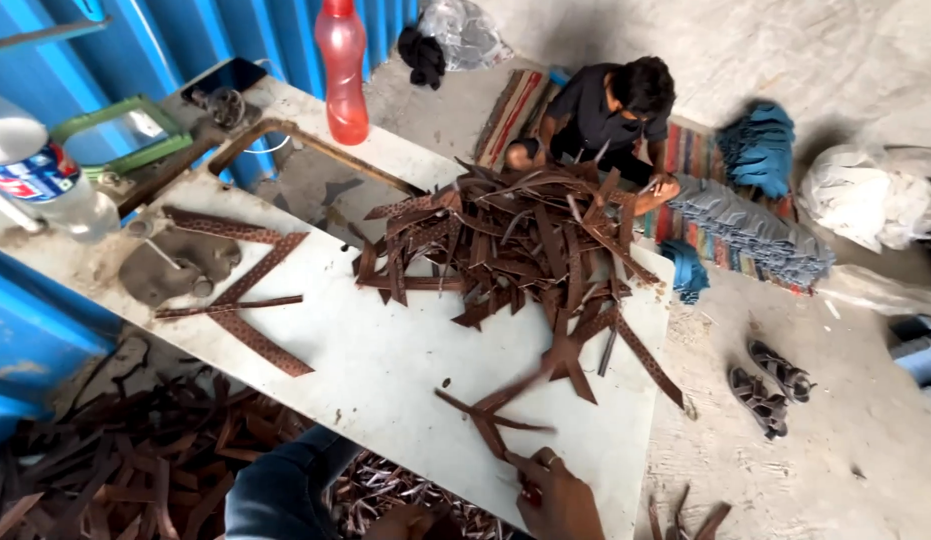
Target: The person trims excess material and threads from patterned leather shoe straps using a small handheld blade.
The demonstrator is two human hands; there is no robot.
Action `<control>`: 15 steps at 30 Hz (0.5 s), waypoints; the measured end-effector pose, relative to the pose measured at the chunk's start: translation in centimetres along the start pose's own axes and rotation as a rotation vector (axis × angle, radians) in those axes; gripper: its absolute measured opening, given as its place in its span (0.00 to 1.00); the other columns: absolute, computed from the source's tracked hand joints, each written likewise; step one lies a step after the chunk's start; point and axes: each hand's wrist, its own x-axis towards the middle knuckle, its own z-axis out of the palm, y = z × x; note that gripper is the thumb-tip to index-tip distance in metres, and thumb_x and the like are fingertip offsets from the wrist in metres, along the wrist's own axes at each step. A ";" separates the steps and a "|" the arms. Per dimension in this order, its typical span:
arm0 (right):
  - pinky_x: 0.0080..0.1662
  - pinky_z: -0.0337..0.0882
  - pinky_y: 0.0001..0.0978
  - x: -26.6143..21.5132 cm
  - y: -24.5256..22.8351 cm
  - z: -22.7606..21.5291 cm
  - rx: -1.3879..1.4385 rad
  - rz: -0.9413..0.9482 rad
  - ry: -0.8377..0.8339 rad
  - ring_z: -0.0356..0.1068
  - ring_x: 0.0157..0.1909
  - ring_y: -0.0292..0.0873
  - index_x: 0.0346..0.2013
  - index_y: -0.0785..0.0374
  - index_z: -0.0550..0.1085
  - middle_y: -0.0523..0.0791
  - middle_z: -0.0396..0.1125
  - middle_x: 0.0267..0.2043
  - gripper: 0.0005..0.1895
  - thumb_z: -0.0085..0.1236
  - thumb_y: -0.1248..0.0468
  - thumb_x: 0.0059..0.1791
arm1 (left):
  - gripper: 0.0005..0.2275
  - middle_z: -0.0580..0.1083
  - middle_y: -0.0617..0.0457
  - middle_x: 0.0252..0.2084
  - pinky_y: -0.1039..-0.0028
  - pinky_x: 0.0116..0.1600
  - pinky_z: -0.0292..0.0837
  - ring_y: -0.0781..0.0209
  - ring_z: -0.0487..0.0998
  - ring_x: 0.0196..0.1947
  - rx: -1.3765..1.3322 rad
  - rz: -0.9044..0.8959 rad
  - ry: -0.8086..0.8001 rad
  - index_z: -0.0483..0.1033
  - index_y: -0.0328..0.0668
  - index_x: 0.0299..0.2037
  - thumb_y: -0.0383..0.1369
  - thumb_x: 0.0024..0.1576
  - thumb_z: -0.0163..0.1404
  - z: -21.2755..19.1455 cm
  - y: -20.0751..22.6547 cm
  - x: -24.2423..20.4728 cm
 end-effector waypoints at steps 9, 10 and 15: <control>0.45 0.79 0.37 -0.5 -0.4 -2.0 0.175 -0.088 0.095 0.79 0.42 0.48 0.56 0.48 0.78 0.45 0.71 0.44 0.27 0.66 0.66 0.41 | 0.11 0.75 0.44 0.49 0.58 0.51 0.76 0.43 0.78 0.48 0.077 0.211 0.153 0.74 0.37 0.50 0.35 0.63 0.48 -13.2 29.4 8.1; 0.45 0.79 0.37 -0.3 -1.9 -3.1 0.176 -0.084 0.094 0.79 0.42 0.48 0.56 0.48 0.78 0.45 0.71 0.44 0.27 0.66 0.66 0.41 | 0.11 0.75 0.44 0.49 0.58 0.51 0.76 0.43 0.78 0.48 0.078 0.211 0.149 0.74 0.37 0.50 0.35 0.63 0.48 -13.0 29.1 8.6; 0.43 0.75 0.41 2.2 -3.7 -5.8 -0.005 0.094 0.124 0.76 0.42 0.52 0.51 0.55 0.77 0.46 0.70 0.49 0.18 0.63 0.63 0.45 | 0.15 0.71 0.45 0.53 0.58 0.53 0.75 0.45 0.76 0.50 0.266 0.163 -0.011 0.73 0.36 0.52 0.39 0.61 0.53 -13.2 29.8 10.3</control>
